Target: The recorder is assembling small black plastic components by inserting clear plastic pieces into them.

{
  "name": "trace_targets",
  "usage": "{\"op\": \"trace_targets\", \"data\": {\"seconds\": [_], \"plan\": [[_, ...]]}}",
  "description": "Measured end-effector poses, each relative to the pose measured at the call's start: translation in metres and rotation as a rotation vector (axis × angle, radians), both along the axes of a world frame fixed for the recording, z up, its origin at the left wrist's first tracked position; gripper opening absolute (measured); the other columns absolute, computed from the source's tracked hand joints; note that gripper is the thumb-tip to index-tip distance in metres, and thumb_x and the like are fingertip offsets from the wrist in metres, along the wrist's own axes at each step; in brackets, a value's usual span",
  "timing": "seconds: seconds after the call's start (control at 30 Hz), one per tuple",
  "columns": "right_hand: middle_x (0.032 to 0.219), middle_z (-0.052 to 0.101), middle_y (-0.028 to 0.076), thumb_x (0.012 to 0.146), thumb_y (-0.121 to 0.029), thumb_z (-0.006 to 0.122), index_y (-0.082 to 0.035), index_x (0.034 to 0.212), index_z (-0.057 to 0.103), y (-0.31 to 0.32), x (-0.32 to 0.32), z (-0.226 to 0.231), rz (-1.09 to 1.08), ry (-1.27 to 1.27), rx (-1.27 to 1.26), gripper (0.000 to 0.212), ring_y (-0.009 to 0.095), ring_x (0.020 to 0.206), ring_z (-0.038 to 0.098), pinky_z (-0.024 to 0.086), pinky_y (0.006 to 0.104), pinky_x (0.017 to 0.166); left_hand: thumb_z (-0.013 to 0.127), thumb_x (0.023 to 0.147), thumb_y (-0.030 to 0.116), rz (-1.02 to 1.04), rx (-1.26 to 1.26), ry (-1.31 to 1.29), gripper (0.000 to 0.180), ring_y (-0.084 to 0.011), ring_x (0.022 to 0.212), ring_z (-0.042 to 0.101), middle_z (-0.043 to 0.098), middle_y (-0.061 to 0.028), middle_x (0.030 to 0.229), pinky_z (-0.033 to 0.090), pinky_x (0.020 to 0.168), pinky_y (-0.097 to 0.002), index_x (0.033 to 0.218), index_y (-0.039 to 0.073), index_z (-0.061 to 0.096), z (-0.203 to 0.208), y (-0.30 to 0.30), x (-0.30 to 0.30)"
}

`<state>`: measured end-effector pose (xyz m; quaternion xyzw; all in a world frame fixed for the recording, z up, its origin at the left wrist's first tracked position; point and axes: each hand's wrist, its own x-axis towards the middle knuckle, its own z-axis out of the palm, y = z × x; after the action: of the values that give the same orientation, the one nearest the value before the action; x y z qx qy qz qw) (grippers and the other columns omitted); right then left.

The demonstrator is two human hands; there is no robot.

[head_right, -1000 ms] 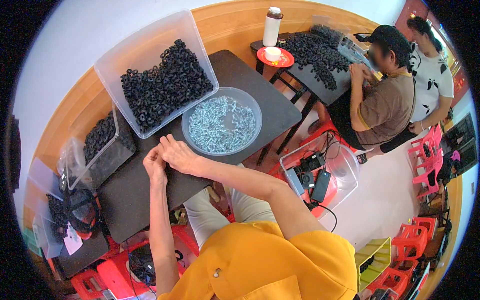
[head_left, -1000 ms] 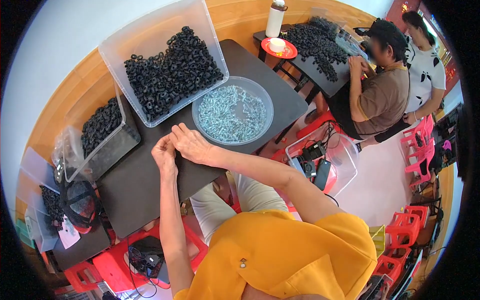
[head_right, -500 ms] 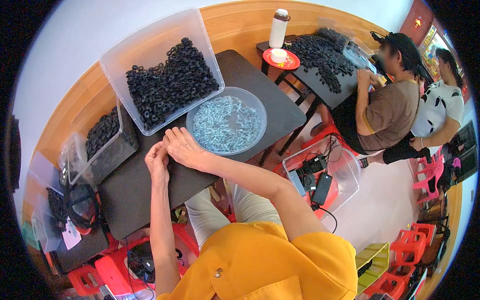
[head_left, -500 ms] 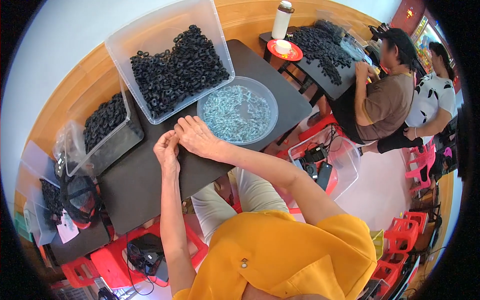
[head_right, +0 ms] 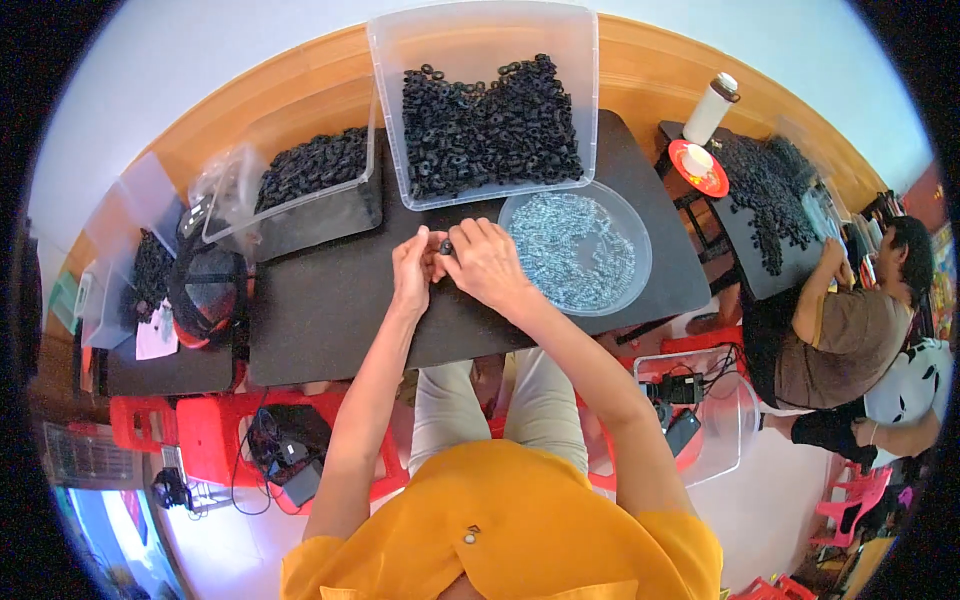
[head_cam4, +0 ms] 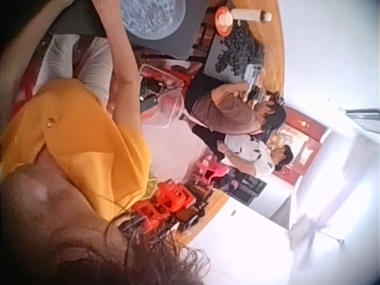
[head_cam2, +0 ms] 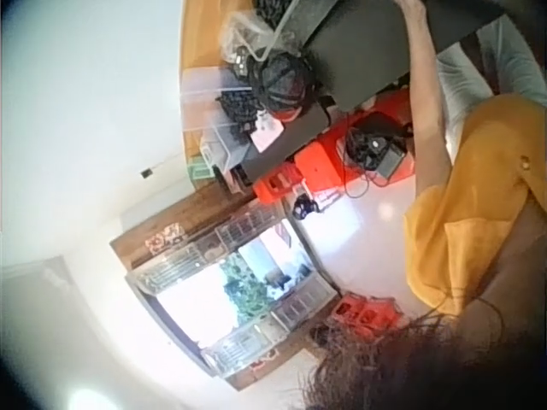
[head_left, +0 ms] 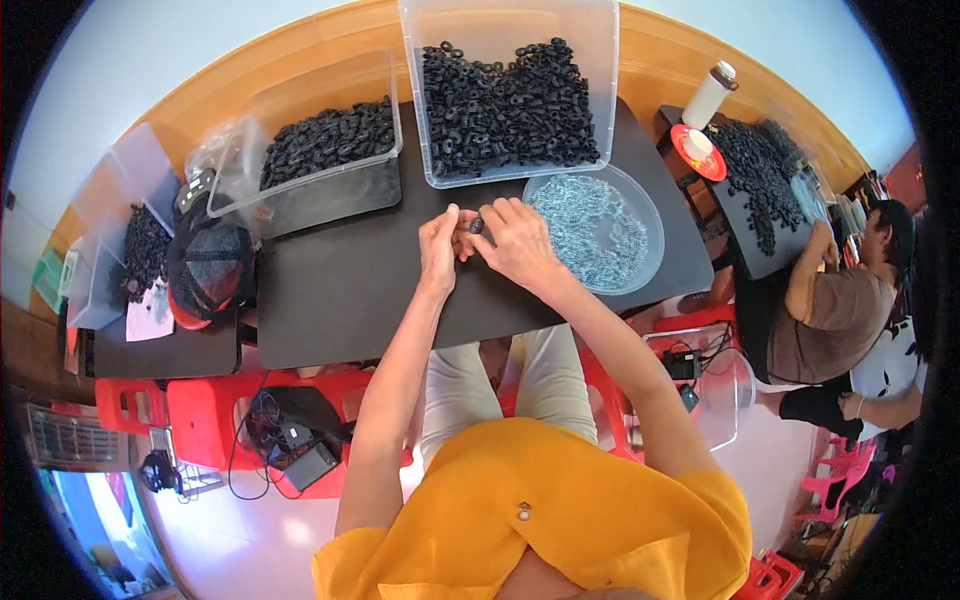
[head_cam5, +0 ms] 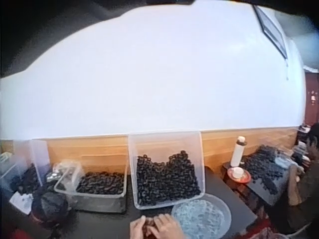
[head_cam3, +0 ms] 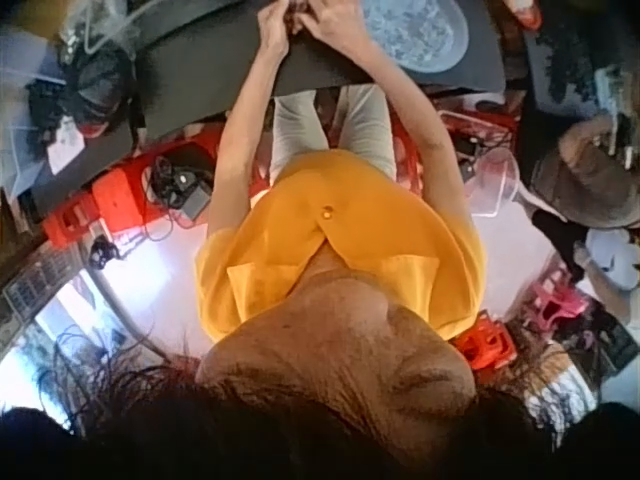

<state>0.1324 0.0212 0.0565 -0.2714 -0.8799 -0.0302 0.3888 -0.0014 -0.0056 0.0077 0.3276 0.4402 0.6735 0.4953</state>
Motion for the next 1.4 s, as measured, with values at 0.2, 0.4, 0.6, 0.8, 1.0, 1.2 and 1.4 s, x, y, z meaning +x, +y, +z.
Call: {"op": "trace_targets", "data": {"seconds": [0.2, 0.4, 0.6, 0.8, 1.0, 1.2, 1.4], "plan": [[0.072, 0.05, 0.008, 0.063, -0.014, 0.068, -0.002, 0.079, 0.058, -0.002, -0.004, -0.001, 0.014, -0.014, -0.006, 0.023, 0.024, 0.068, 0.052, 0.046, 0.0344, 0.058, 0.046, 0.091, 0.038, -0.015, 0.009, 0.036, 0.043, -0.005, 0.043, 0.046, 0.056, -0.0007, 0.062, 0.033, 0.038, -0.0173, 0.084, -0.001, 0.063, 0.0, -0.001, -0.003], [0.069, 0.05, 0.006, 0.062, -0.012, 0.068, -0.003, 0.075, 0.06, -0.005, -0.004, 0.0, 0.0, -0.006, -0.03, 0.019, 0.023, 0.066, 0.053, 0.047, 0.0345, 0.054, 0.045, 0.091, 0.038, -0.032, 0.014, 0.052, 0.042, -0.005, 0.046, 0.046, 0.056, -0.0002, 0.066, 0.033, 0.04, -0.018, 0.085, 0.0, 0.062, 0.0, 0.0, -0.002], [0.07, 0.051, 0.006, 0.063, -0.013, 0.068, -0.003, 0.075, 0.059, -0.003, -0.002, -0.008, -0.004, -0.01, -0.029, 0.019, 0.023, 0.064, 0.053, 0.046, 0.0342, 0.051, 0.046, 0.091, 0.035, -0.032, 0.018, 0.047, 0.041, -0.005, 0.044, 0.046, 0.056, -0.0012, 0.061, 0.032, 0.039, -0.0176, 0.082, -0.001, 0.063, 0.0, -0.002, -0.004], [0.077, 0.051, 0.008, 0.068, -0.019, 0.065, -0.003, 0.078, 0.057, -0.012, -0.004, -0.01, -0.113, -0.059, -0.066, 0.02, 0.024, 0.073, 0.054, 0.048, 0.0347, 0.053, 0.055, 0.087, 0.027, -0.053, 0.041, 0.147, 0.028, -0.0041, 0.046, 0.048, 0.057, 0.0007, 0.063, 0.034, 0.041, -0.0181, 0.084, 0.0, 0.064, 0.005, -0.005, 0.0], [0.083, 0.051, 0.01, 0.067, -0.017, 0.065, -0.002, 0.089, 0.056, -0.02, 0.001, -0.022, -0.213, -0.012, -0.155, 0.028, 0.027, 0.079, 0.054, 0.049, 0.0373, 0.056, 0.059, 0.082, 0.013, -0.09, -0.057, 0.421, 0.015, -0.0043, 0.051, 0.045, 0.057, 0.0017, 0.066, 0.035, 0.045, -0.0191, 0.087, 0.001, 0.066, 0.009, -0.006, 0.007], [0.077, 0.049, 0.009, 0.073, -0.02, 0.065, -0.004, 0.114, 0.048, -0.065, 0.006, -0.015, -0.071, 0.119, -0.126, 0.047, 0.025, 0.071, 0.054, 0.047, 0.0344, 0.057, 0.06, 0.082, 0.012, -0.07, -0.076, 0.555, 0.012, -0.0046, 0.054, 0.05, 0.062, -0.0013, 0.073, 0.039, 0.046, -0.0181, 0.089, 0.004, 0.066, 0.043, -0.021, -0.018], [0.07, 0.048, 0.005, 0.07, -0.008, 0.066, -0.003, 0.101, 0.056, -0.111, 0.047, -0.047, 0.08, 0.148, -0.12, 0.033, 0.019, 0.058, 0.054, 0.045, 0.0304, 0.047, 0.06, 0.083, 0.019, 0.184, 0.155, 0.77, 0.016, -0.0033, 0.054, 0.049, 0.063, -0.0023, 0.074, 0.038, 0.048, -0.0174, 0.09, 0.005, 0.066, 0.154, -0.006, -0.084]]}}
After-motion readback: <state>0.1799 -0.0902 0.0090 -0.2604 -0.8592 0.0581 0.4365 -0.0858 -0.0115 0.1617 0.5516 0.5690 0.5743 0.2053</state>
